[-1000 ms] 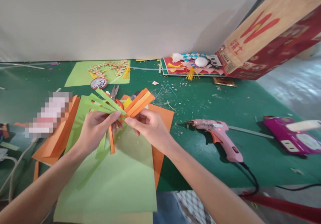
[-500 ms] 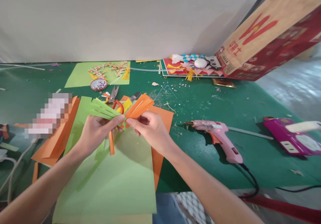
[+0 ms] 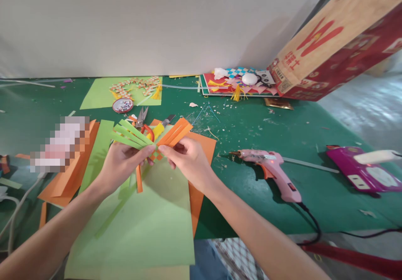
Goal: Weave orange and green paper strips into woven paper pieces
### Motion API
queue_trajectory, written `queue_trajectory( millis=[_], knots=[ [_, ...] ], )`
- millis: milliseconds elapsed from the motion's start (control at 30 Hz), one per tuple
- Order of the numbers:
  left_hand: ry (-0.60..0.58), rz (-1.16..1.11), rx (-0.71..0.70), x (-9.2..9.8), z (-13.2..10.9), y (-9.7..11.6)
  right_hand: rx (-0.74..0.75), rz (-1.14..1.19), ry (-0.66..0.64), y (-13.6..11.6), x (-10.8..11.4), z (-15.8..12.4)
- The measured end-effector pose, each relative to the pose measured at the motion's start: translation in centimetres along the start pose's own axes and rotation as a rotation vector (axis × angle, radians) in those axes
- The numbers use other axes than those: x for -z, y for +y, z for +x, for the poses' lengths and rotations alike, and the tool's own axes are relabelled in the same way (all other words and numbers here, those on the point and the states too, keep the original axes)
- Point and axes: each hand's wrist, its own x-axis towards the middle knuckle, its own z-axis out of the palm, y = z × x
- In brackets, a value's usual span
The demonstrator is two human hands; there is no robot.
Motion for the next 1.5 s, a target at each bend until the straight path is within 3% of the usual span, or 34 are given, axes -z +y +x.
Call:
queue_trajectory(
  millis=[200,500,800,1033,1300,1500],
  knots=[
    [-0.017,-0.013,0.013,-0.11,-0.08,0.35,0.018,0.001,0.015,0.02,0.12,0.05],
    [0.027,0.069,-0.098,-0.16,-0.18,0.18,-0.009,-0.018,-0.005,0.09,0.04,-0.07],
    [0.015,0.141,-0.047,-0.12,-0.26,0.19,0.047,-0.049,0.056,-0.02,0.12,-0.29],
    [0.047,0.183,-0.111,0.04,-0.07,0.22,-0.011,-0.107,0.057,-0.29,-0.05,-0.25],
    [0.035,0.090,0.018,-0.16,-0.06,-0.23,0.003,-0.106,0.092,-0.13,0.00,-0.19],
    [0.033,0.111,-0.021,-0.14,-0.03,-0.47,-0.018,-0.106,0.088,-0.25,0.06,-0.17]
  ],
)
